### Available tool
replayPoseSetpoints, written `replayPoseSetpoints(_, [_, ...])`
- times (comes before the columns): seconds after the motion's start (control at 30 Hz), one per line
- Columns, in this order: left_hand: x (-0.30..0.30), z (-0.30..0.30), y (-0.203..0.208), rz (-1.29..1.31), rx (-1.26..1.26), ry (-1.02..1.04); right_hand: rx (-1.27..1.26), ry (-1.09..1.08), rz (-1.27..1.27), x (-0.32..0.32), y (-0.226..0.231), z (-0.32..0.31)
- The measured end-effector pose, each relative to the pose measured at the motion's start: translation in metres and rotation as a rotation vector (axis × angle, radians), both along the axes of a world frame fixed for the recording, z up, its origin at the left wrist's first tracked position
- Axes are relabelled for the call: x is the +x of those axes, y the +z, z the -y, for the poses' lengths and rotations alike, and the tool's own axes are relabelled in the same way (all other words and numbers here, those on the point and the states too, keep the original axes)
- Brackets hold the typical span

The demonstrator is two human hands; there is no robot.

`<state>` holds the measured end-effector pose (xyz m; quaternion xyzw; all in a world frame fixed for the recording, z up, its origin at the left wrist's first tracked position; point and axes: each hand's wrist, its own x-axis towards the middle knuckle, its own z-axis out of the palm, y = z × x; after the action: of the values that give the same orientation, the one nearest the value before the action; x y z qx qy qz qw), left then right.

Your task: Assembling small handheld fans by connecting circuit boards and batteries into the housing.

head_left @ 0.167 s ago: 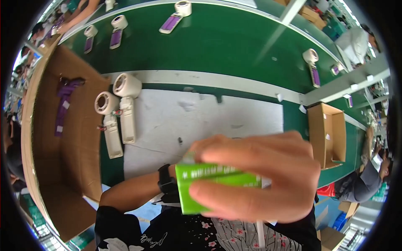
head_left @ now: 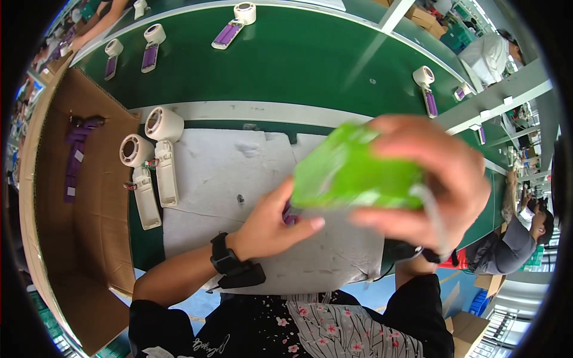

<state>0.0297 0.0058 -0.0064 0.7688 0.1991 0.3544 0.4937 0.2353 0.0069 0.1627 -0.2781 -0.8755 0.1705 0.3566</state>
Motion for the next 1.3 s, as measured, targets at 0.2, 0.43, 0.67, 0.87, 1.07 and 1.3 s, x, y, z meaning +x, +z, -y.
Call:
replayPoseSetpoints(0.2, [-0.008, -0.004, 0.008, 0.071, -0.719, 0.082, -0.201, -0.809, -0.160, 0.065, -0.033, 0.017])
replayPoseSetpoints(0.43, [-0.004, -0.009, 0.002, 0.367, -0.884, 0.056, -0.242, -1.104, 0.034, 0.132, -0.086, 0.009])
replayPoseSetpoints(0.67, [-0.001, -0.009, -0.003, 0.384, -0.803, -0.011, -0.282, -1.107, -0.032, 0.147, -0.110, 0.010])
replayPoseSetpoints(0.87, [0.000, -0.012, -0.005, 0.434, -0.826, -0.086, 0.027, -1.044, 0.078, 0.101, -0.074, 0.035])
replayPoseSetpoints(1.07, [-0.010, -0.017, 0.008, 0.300, -0.861, -0.154, 0.068, -0.569, 0.101, 0.014, -0.087, 0.027])
replayPoseSetpoints(1.3, [-0.007, -0.024, 0.017, 0.160, -0.735, -0.041, -0.239, -0.404, -0.073, 0.013, -0.145, 0.011])
